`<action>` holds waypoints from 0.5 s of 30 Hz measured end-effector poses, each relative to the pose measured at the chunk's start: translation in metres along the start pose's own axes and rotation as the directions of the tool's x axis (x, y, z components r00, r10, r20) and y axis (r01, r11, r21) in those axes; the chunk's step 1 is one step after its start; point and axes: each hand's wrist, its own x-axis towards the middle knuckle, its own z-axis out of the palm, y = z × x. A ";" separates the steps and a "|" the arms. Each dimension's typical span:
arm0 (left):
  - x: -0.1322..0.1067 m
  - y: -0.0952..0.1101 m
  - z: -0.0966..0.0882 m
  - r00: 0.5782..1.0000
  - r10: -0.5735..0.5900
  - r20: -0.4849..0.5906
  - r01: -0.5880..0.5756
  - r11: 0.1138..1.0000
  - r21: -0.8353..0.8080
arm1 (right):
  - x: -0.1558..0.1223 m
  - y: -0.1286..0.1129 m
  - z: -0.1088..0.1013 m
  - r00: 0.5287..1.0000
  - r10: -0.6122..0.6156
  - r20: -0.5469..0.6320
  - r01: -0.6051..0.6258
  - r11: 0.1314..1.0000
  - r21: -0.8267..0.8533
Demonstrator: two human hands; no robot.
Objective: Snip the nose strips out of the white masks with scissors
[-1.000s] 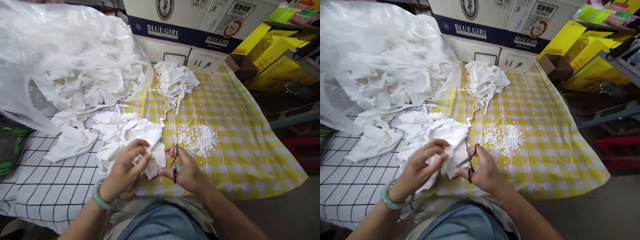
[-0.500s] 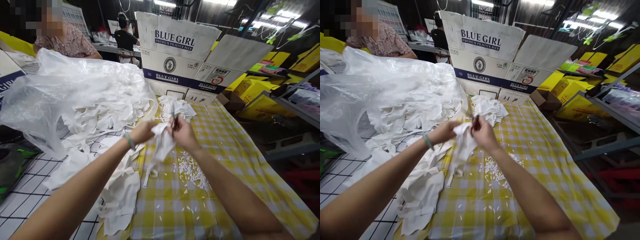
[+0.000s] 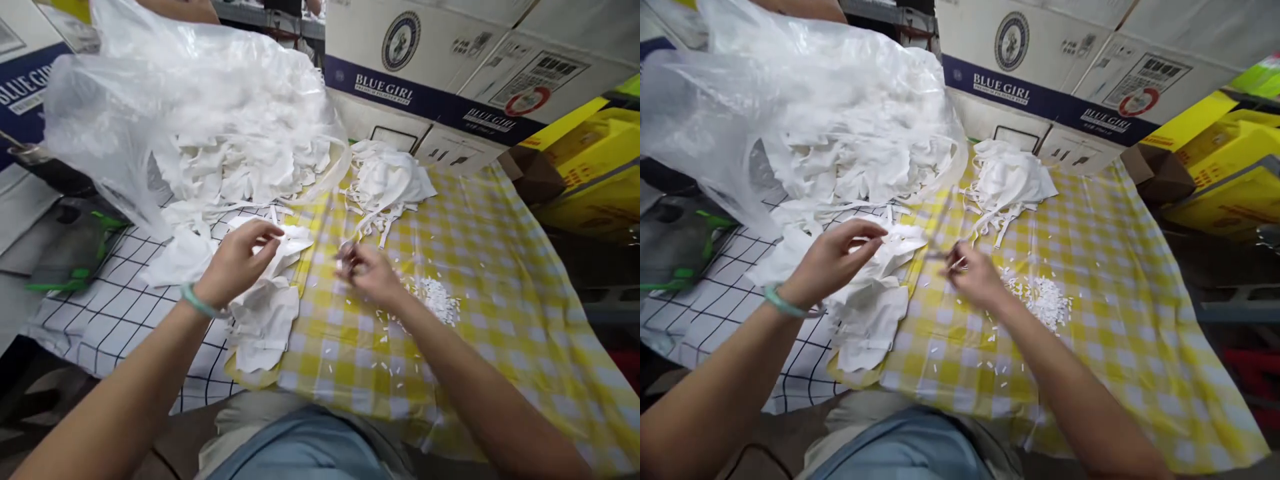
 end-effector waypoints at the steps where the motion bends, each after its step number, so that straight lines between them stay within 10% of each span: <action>1: -0.020 -0.009 -0.002 0.998 -0.030 -0.050 0.031 0.999 0.024 | -0.013 -0.002 0.027 0.994 -0.012 0.106 0.009 0.999 0.032; 4: -0.070 -0.025 -0.007 1.000 0.015 -0.025 -0.013 0.996 0.088 | -0.036 -0.014 0.086 0.973 -0.095 0.212 0.089 0.995 0.039; 7: -0.108 -0.031 -0.011 0.942 0.105 0.319 -0.146 0.984 0.106 | -0.048 -0.024 0.113 0.957 -0.153 0.245 0.152 0.988 0.024; 15: -0.149 -0.037 -0.044 0.767 0.018 0.642 -0.021 1.000 -0.002 | -0.085 -0.025 0.087 0.958 0.042 0.284 -0.032 0.999 -0.040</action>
